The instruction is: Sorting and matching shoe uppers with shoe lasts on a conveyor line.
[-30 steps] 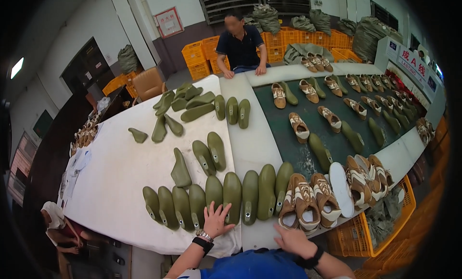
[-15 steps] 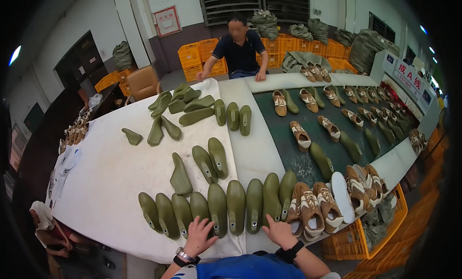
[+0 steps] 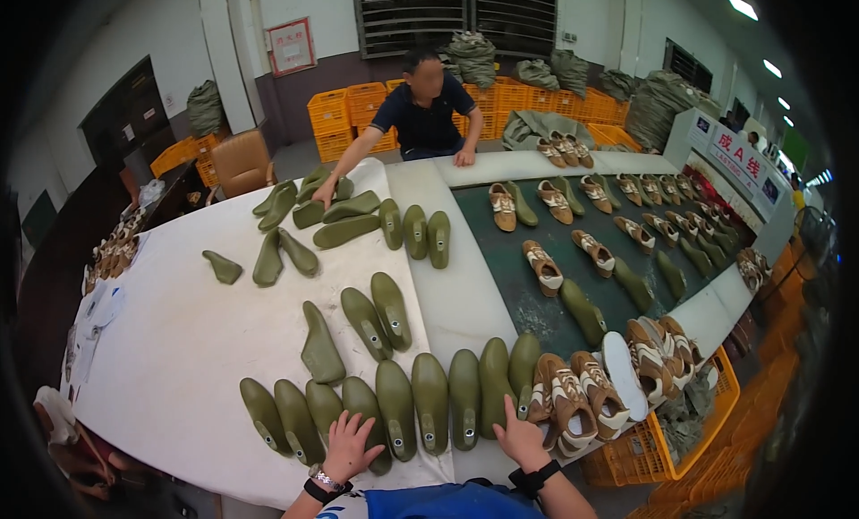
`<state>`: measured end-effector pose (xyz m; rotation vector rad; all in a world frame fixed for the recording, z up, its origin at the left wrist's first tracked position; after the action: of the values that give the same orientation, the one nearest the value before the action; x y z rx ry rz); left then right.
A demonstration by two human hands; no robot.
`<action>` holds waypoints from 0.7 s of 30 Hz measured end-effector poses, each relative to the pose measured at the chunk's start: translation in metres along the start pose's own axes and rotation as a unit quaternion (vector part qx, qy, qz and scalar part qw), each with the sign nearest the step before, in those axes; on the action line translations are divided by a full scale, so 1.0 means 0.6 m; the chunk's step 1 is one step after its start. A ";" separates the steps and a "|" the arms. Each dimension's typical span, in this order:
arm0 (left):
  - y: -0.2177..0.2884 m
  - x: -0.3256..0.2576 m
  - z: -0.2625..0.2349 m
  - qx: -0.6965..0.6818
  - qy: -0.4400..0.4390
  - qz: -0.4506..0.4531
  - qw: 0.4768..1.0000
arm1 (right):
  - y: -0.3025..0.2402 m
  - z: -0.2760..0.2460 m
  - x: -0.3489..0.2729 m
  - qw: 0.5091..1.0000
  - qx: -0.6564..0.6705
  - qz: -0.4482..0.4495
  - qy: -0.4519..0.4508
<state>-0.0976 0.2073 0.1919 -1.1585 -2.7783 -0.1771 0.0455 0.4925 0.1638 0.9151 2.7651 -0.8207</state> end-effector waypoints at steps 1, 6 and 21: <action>0.016 0.003 -0.004 -0.003 0.005 0.012 1.000 | 0.001 -0.006 -0.010 1.000 0.000 0.008 0.011; 0.127 0.031 0.043 -0.009 -0.024 0.133 0.991 | -0.104 -0.128 -0.053 0.973 0.153 -0.173 -0.028; 0.197 0.047 0.076 0.063 -0.081 0.136 0.985 | -0.370 -0.482 -0.429 0.639 0.222 -0.652 0.341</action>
<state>-0.0365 0.3166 0.1588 -1.5623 -2.6768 0.1243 0.1420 0.3630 0.5800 -1.4674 3.6583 -1.5365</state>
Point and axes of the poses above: each hand's wrist, its own x-axis towards the middle knuckle, its own z-axis out of the palm, y = z × x, the point moved 9 cm from there along x, towards the middle knuckle, and after that the axes turned 12 degrees about x, right-handed, at the moved point
